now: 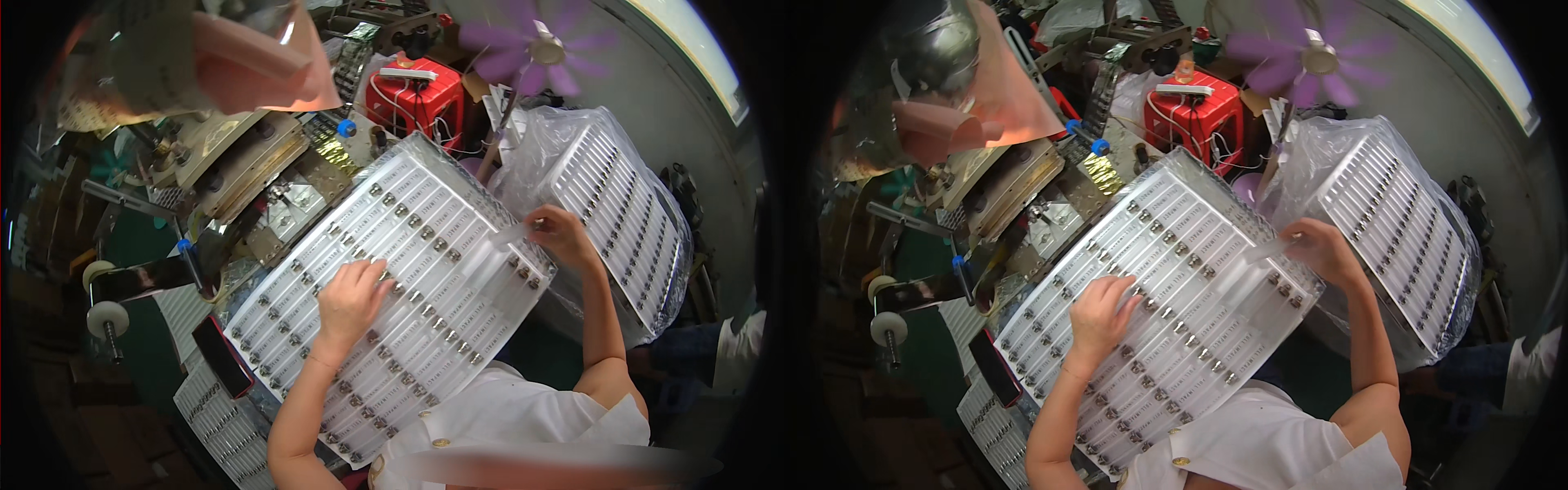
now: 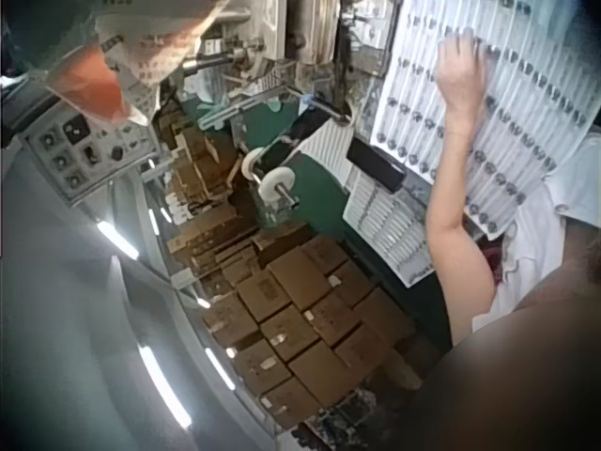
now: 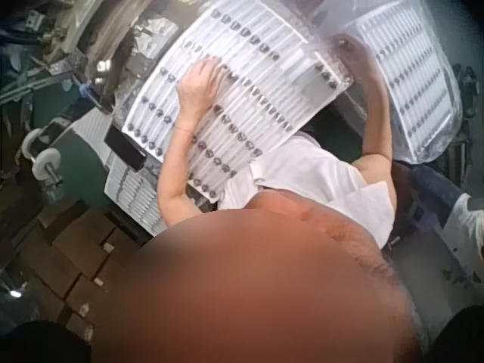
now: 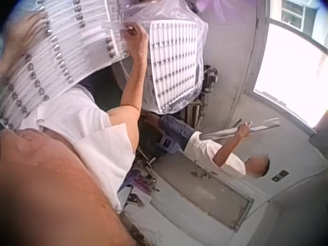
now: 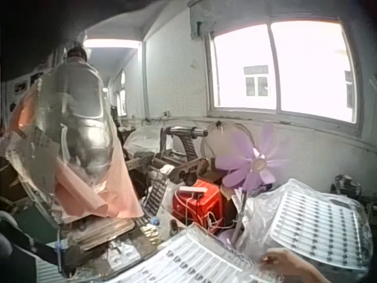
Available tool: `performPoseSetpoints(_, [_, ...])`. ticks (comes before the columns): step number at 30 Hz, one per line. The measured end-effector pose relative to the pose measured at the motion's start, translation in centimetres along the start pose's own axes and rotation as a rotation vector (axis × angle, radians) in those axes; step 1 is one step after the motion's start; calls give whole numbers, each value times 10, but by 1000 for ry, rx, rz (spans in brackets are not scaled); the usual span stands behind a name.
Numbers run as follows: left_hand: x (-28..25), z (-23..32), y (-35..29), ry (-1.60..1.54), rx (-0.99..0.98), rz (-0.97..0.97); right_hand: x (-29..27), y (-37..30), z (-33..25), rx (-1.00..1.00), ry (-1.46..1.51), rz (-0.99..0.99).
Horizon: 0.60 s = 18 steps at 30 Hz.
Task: Placing small cylindrical electronic components into a organized plastic tray.
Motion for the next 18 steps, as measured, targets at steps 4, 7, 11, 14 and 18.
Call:
performPoseSetpoints(4, [-47,-53,-20,209,-122,57,9,32,-26,-151,244,64])
performPoseSetpoints(7, [-59,-80,-2,394,-71,129,44,65,-65,-213,218,55])
performPoseSetpoints(11, [-55,-106,35,642,-46,129,105,106,-135,-421,131,4])
performPoseSetpoints(14, [-52,-113,43,740,-77,2,151,123,-173,-521,233,-1])
performPoseSetpoints(18, [-52,-53,8,562,114,140,195,108,-214,-958,-69,210])
Point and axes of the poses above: each hand's wrist, its own y-axis towards the middle knuckle, its own x-axis out of the palm, z = x × y, the point moved 6 cm from there along y, towards the middle knuckle, and after that the axes turned 11 degrees about x, right-handed, at the moved point
